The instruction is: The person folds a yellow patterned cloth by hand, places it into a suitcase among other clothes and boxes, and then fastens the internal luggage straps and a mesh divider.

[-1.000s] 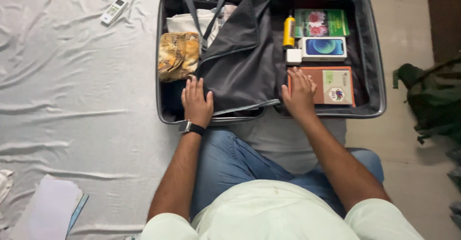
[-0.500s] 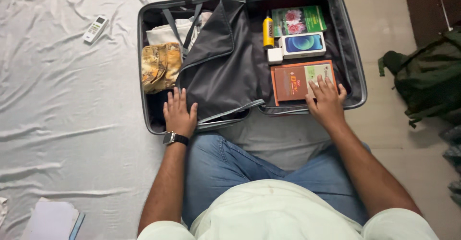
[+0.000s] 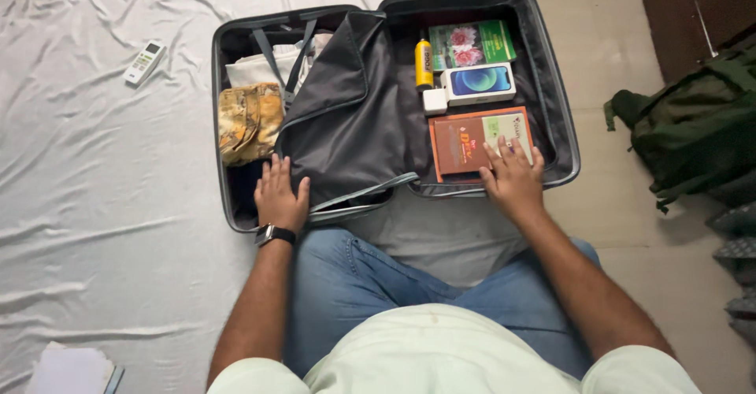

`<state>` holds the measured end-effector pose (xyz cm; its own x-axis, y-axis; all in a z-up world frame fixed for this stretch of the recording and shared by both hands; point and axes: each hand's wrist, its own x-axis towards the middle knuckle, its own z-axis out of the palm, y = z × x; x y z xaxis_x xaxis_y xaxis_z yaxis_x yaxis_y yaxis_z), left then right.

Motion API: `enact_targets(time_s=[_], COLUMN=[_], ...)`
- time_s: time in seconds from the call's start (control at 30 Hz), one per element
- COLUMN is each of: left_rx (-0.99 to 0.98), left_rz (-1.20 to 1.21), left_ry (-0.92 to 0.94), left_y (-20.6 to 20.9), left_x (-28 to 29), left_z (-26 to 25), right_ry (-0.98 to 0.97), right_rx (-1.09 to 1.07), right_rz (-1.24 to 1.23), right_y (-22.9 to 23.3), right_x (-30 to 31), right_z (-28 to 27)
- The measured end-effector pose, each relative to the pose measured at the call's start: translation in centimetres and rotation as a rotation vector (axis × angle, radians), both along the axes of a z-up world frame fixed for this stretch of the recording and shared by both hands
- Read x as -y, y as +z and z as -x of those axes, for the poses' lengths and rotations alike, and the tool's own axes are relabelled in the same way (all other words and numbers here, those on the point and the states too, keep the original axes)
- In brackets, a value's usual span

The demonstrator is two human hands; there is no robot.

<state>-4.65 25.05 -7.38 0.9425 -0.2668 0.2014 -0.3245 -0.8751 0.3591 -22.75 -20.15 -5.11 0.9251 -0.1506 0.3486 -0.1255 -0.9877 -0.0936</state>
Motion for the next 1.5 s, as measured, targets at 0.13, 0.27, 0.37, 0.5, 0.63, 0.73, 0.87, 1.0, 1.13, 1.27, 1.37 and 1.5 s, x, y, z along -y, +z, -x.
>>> enact_targets(time_s=[0.13, 0.27, 0.37, 0.5, 0.63, 0.73, 0.87, 1.0, 1.13, 1.27, 1.37, 1.5], left_rx=[0.010, -0.024, -0.014, -0.020, -0.054, -0.089, -0.095, -0.114, -0.139, -0.126, -0.061, 0.054], left_rz=[0.014, -0.027, -0.021, -0.043, -0.090, -0.140, -0.140, -0.161, -0.184, -0.212, -0.176, -0.048], left_ry=[-0.011, 0.000, 0.012, 0.020, 0.048, 0.082, 0.105, 0.147, 0.138, 0.136, 0.194, 0.247], left_y=[-0.2, -0.3, -0.4, -0.8, -0.5, -0.3, 0.0, 0.0, -0.1, -0.5, 0.8, 4.6], left_x=[-0.2, -0.1, 0.0, -0.4, 0.2, 0.8, 1.4, 2.1, 2.0, 1.5, 2.6, 7.5], left_z=[0.0, -0.2, -0.7, -0.1, -0.6, -0.8, -1.3, -1.6, -1.4, -1.3, -2.0, -5.2], right_ry=[0.037, 0.035, 0.126, 0.374, 0.532, 0.790, 0.627, 0.646, 0.613, 0.589, 0.530, 0.409], right_rx=[-0.027, -0.089, -0.193, -0.262, -0.742, -0.911, -0.742, -0.683, -0.718, -0.819, -0.857, -0.558], right_rz=[-0.058, -0.125, -0.153, -0.137, -0.461, -0.453, -0.064, -0.098, -0.085, -0.057, -0.227, -0.397], right_y=[0.6, 0.8, 0.4, -0.4, 1.6, 4.5, 4.4, 2.6, 2.4, 4.6, 6.5, 7.4], right_x=[1.4, 5.2, 8.0, 10.0, 9.2, 7.2, 5.3, 5.3, 5.3, 5.0, 5.1, 6.9], right_z=[-0.7, -2.3, -4.5, -6.9, -6.4, -3.8, -4.0, -3.7, -4.0, -4.5, -5.0, -7.0])
